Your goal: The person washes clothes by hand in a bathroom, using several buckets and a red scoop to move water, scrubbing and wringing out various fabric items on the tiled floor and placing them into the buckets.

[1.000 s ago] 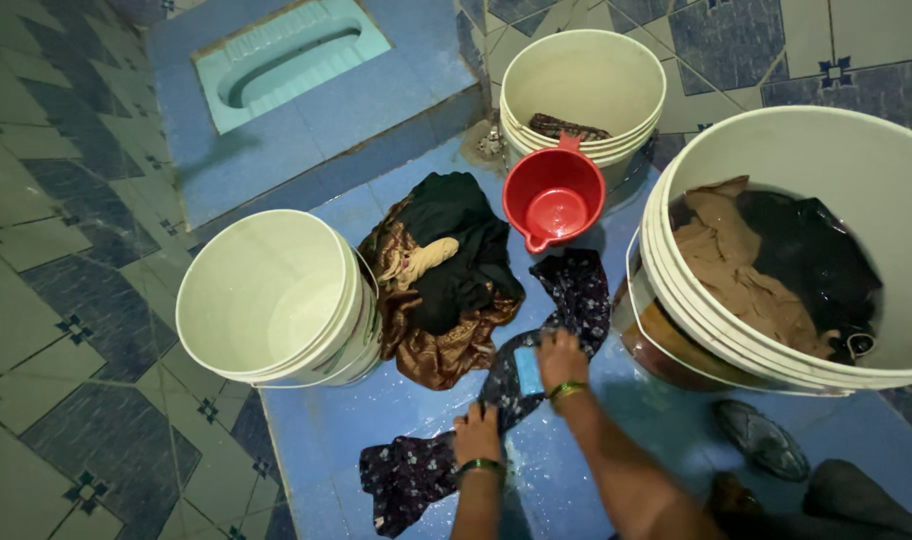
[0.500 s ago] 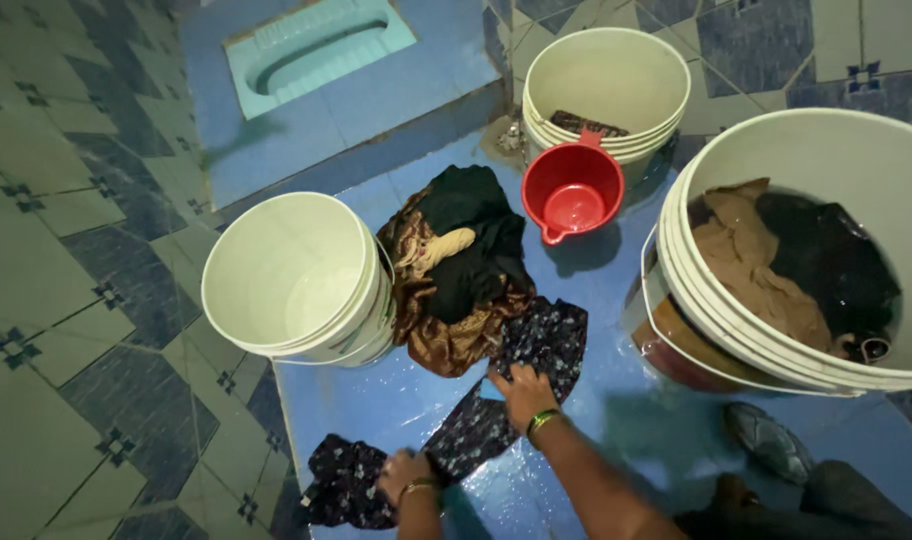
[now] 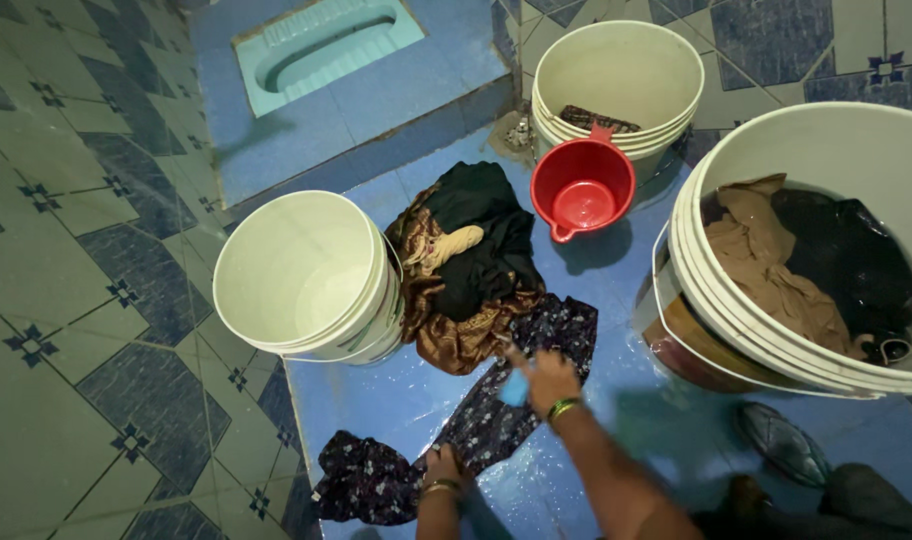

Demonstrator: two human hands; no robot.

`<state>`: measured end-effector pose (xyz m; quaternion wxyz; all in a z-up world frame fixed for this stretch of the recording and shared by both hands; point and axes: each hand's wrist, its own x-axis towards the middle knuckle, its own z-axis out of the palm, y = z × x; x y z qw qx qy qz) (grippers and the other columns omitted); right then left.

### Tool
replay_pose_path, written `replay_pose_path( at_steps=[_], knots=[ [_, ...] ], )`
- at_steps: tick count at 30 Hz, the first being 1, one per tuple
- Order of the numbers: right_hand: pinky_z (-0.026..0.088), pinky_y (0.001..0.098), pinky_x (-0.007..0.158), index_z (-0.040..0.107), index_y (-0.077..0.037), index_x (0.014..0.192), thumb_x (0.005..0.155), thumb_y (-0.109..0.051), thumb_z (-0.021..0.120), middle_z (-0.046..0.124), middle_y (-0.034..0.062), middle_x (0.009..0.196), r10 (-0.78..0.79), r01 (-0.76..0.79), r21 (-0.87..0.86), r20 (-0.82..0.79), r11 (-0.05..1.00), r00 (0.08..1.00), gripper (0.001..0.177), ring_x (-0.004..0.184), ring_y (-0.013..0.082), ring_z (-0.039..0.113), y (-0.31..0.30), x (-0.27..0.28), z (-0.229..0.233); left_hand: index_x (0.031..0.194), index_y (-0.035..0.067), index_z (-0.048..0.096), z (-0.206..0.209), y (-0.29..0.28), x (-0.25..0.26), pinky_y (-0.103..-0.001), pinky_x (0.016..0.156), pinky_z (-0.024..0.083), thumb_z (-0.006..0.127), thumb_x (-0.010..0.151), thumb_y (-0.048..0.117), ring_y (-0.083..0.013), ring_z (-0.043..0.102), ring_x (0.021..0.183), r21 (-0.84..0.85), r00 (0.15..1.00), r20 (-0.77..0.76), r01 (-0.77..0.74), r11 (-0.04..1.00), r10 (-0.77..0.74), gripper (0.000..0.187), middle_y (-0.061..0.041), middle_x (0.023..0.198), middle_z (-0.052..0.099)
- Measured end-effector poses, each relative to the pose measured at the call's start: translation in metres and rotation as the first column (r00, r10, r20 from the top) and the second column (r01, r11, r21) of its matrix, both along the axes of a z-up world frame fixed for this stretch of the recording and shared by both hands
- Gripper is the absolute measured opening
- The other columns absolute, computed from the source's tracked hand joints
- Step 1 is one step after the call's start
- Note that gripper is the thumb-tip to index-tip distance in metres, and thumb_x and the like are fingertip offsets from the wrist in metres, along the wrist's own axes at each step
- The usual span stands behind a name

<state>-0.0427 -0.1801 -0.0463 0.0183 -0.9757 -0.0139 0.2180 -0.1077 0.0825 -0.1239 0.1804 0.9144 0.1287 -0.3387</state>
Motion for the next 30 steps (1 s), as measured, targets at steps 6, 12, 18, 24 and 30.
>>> replay_pose_path(
  at_steps=[6,12,18,24,30],
  knots=[
    [0.049,0.0486,0.097,0.031,-0.037,0.159,0.098,-0.012,0.051,0.056,0.0133,0.132,-0.205,0.199,0.050,0.182,0.979,0.962,0.069,0.121,0.0324,0.055,-0.036,0.014,-0.032,0.135,0.016,0.049,-0.005,0.004,0.005,-0.046,0.108,0.051,0.086,0.079,0.033,-0.0422,0.054,0.132,-0.063,0.999,0.017,0.034,0.997,-0.033,0.070,-0.020,0.148,0.042],
    [0.046,0.0523,0.099,0.044,-0.004,0.153,0.105,-0.030,0.051,0.049,0.0120,0.148,0.094,-0.103,0.061,0.133,0.993,0.987,0.055,0.127,0.0323,0.051,0.068,-0.040,-0.057,0.139,0.018,0.046,-0.005,0.006,0.006,-0.046,0.110,0.049,0.088,0.077,0.036,-0.0413,0.052,0.134,-0.001,0.997,-0.058,0.058,0.998,-0.058,0.077,-0.018,0.150,0.042],
    [0.049,0.0581,0.090,0.037,-0.031,0.155,0.103,-0.025,0.049,0.043,0.0118,0.149,-0.053,0.053,0.013,0.026,0.999,0.998,0.053,0.123,0.0355,0.051,-0.004,-0.009,-0.037,0.132,0.015,0.053,-0.007,0.007,0.003,-0.046,0.106,0.052,0.085,0.077,0.037,-0.0393,0.060,0.128,-0.035,0.997,-0.016,0.069,0.997,-0.070,0.067,-0.017,0.143,0.051],
    [0.054,0.0523,0.088,0.055,-0.020,0.133,0.093,-0.021,0.057,0.055,0.0085,0.130,-0.375,0.348,0.149,0.245,0.926,0.894,0.040,0.119,0.0333,0.055,-0.033,0.023,-0.075,0.138,0.018,0.049,-0.008,-0.002,0.012,-0.049,0.109,0.049,0.082,0.079,0.044,-0.0400,0.056,0.133,0.016,0.999,-0.028,-0.030,0.999,0.031,0.073,-0.015,0.151,0.045],
    [0.054,0.0566,0.092,0.067,-0.015,0.120,0.098,-0.020,0.059,0.061,0.0155,0.129,-0.046,-0.076,0.491,0.232,0.868,0.972,0.024,0.114,0.0331,0.061,0.075,-0.030,-0.086,0.148,0.019,0.038,-0.011,-0.004,0.018,-0.048,0.113,0.045,0.087,0.079,0.046,-0.0398,0.045,0.141,0.035,0.998,-0.062,0.014,0.999,-0.012,0.089,-0.019,0.157,0.036]
  ],
)
